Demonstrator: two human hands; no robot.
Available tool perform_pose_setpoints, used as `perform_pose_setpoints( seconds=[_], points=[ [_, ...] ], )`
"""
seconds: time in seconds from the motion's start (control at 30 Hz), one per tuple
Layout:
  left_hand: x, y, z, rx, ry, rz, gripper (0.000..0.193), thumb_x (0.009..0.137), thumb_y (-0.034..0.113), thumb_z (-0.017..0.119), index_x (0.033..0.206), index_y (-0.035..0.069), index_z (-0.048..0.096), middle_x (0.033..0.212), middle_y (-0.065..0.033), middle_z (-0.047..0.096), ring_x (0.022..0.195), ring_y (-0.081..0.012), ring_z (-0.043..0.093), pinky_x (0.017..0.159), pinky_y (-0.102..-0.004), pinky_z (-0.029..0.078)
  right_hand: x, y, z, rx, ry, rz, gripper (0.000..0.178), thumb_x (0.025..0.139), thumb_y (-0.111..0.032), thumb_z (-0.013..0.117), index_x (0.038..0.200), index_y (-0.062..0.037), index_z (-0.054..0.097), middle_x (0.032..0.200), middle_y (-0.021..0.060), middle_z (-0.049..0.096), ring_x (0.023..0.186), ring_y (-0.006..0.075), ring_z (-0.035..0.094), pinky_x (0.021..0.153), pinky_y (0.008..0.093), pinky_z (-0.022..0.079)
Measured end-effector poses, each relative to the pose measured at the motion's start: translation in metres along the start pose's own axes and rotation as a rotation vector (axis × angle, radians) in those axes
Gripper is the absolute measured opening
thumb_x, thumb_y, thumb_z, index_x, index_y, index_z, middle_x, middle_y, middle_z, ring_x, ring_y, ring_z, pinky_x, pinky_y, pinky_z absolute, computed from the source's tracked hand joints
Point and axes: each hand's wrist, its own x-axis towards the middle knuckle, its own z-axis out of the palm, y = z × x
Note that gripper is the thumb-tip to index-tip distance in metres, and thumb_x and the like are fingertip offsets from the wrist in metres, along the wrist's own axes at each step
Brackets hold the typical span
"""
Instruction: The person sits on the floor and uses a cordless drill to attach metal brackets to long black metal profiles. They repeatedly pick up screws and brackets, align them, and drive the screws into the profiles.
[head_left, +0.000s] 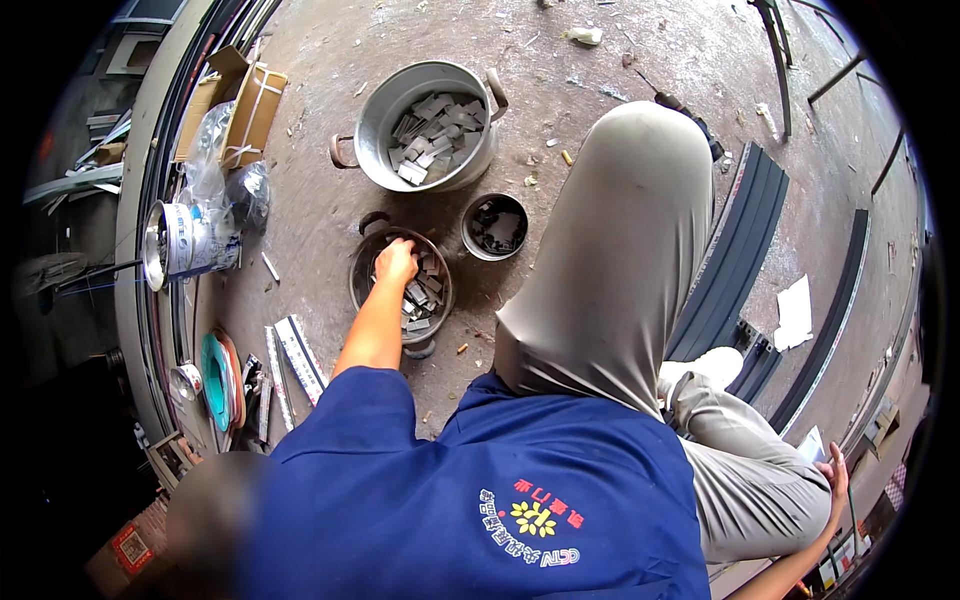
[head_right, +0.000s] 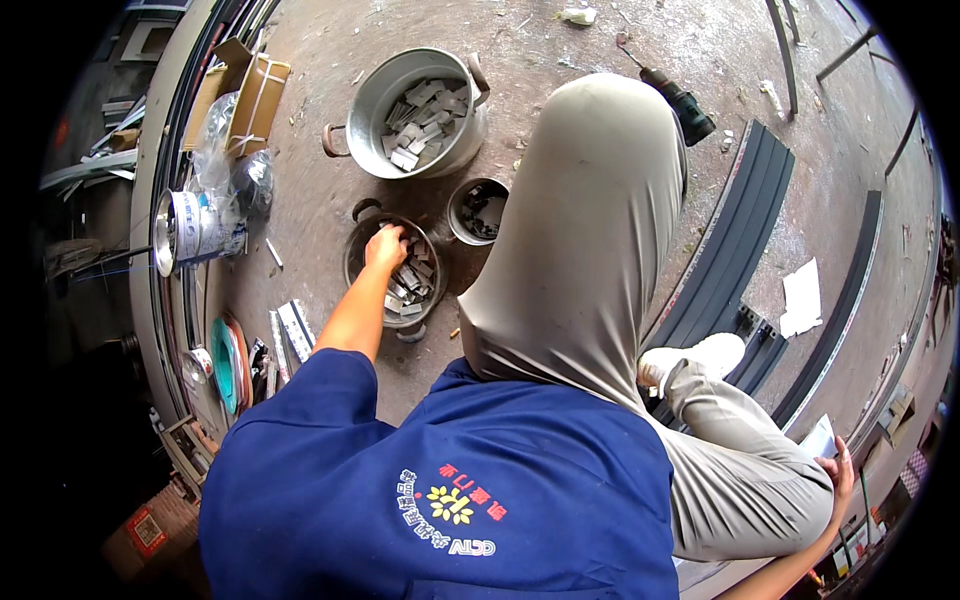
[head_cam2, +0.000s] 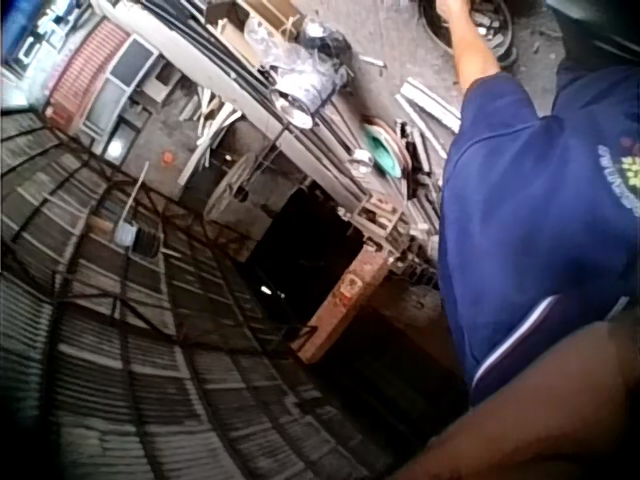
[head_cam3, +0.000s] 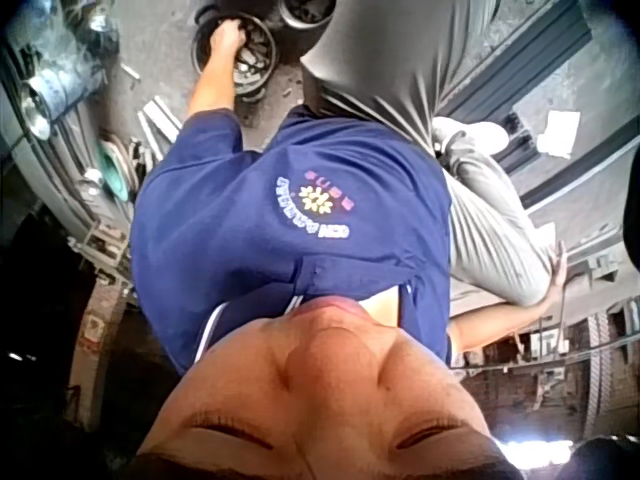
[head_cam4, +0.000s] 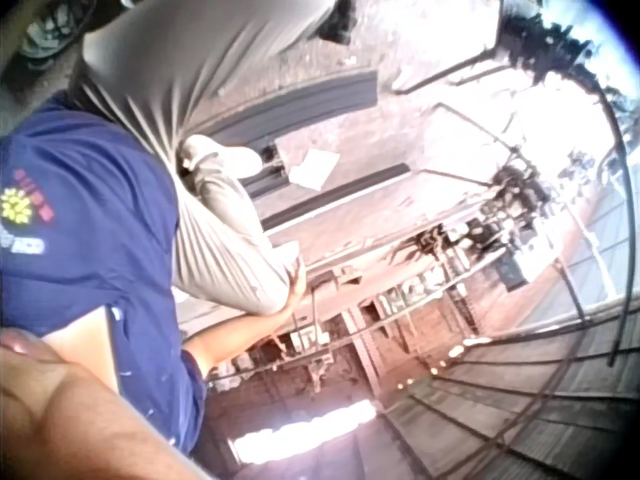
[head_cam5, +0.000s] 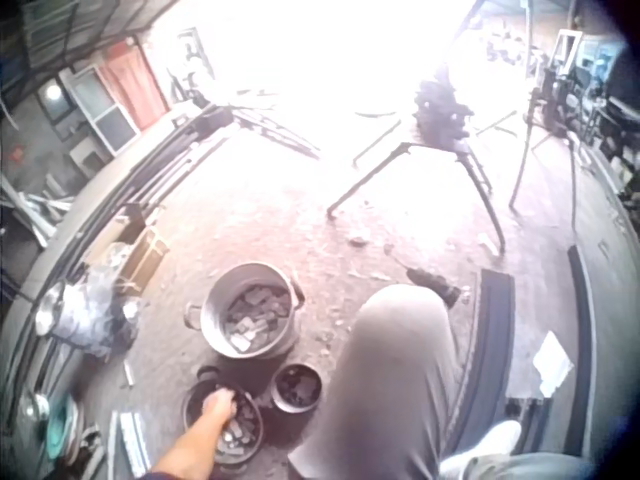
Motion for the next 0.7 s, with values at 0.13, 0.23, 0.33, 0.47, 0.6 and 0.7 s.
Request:
perform_pose_setpoints(
  seconds=[0.13, 0.23, 0.33, 0.47, 0.6, 0.7],
  points=[
    [-0.008, -0.020, -0.011, -0.281, 0.015, 0.139, 0.013, 0.082, 0.015, 0.074, 0.092, 0.007, 0.071, 0.105, -0.0098, 0.067, 0.100, -0.0307, 0.067, 0.089, -0.0416, 0.054, -0.001, -0.006, -0.023, -0.008, -0.156, 0.043, 0.047, 0.102, -0.035, 0.047, 0.139, -0.0073, 0.058, 0.112, 0.0126, 0.062, 0.101, 0.0242, 0.059, 0.090, 0.0420, 0.046],
    [-0.017, -0.026, -0.029, -0.887, -0.191, 0.052, 0.013, 0.092, 0.012, 0.071, 0.095, 0.003, 0.062, 0.120, -0.0105, 0.070, 0.093, -0.0210, 0.068, 0.084, -0.0328, 0.054, 0.000, -0.014, -0.022, 0.006, -0.266, 0.071, 0.049, 0.102, -0.034, 0.045, 0.143, -0.0081, 0.054, 0.133, 0.0190, 0.059, 0.120, 0.0303, 0.058, 0.104, 0.0470, 0.044],
    [-0.027, 0.003, -0.071, -1.499, -0.458, -0.031, 0.021, 0.097, 0.015, 0.066, 0.112, 0.005, 0.056, 0.126, -0.0164, 0.067, 0.108, -0.0276, 0.068, 0.097, -0.0393, 0.054, -0.005, -0.020, -0.016, -0.012, -0.260, 0.044, 0.054, 0.103, -0.035, 0.044, 0.150, -0.0076, 0.045, 0.137, 0.0213, 0.057, 0.123, 0.0296, 0.057, 0.108, 0.0443, 0.042],
    [-0.035, 0.078, -0.152, -1.954, -0.597, 0.223, 0.030, 0.102, 0.017, 0.056, 0.130, 0.005, 0.053, 0.130, -0.0214, 0.063, 0.117, -0.0346, 0.065, 0.108, -0.0503, 0.050, 0.014, -0.025, -0.016, -0.127, -0.149, -0.067, 0.051, 0.105, -0.035, 0.048, 0.148, -0.0066, 0.047, 0.118, 0.0162, 0.060, 0.107, 0.0236, 0.058, 0.096, 0.0398, 0.043],
    [-0.025, 0.170, -0.226, -2.104, -0.658, 0.561, 0.033, 0.101, 0.019, 0.059, 0.131, 0.007, 0.054, 0.127, -0.0199, 0.062, 0.111, -0.0319, 0.066, 0.106, -0.0568, 0.049, 0.024, -0.040, 0.009, -0.299, -0.045, -0.376, 0.041, 0.105, -0.026, 0.056, 0.137, -0.0006, 0.058, 0.100, 0.0074, 0.068, 0.079, 0.0136, 0.064, 0.075, 0.0298, 0.053],
    [-0.025, 0.252, -0.287, -1.921, -0.605, 0.768, 0.043, 0.096, 0.024, 0.067, 0.133, 0.010, 0.052, 0.118, -0.0170, 0.062, 0.104, -0.0269, 0.064, 0.086, -0.0493, 0.058, -0.005, -0.103, 0.076, -0.439, -0.036, -0.599, 0.040, 0.102, -0.015, 0.060, 0.139, 0.0012, 0.057, 0.131, 0.0120, 0.065, 0.102, 0.0169, 0.065, 0.091, 0.0319, 0.052]
  ],
)
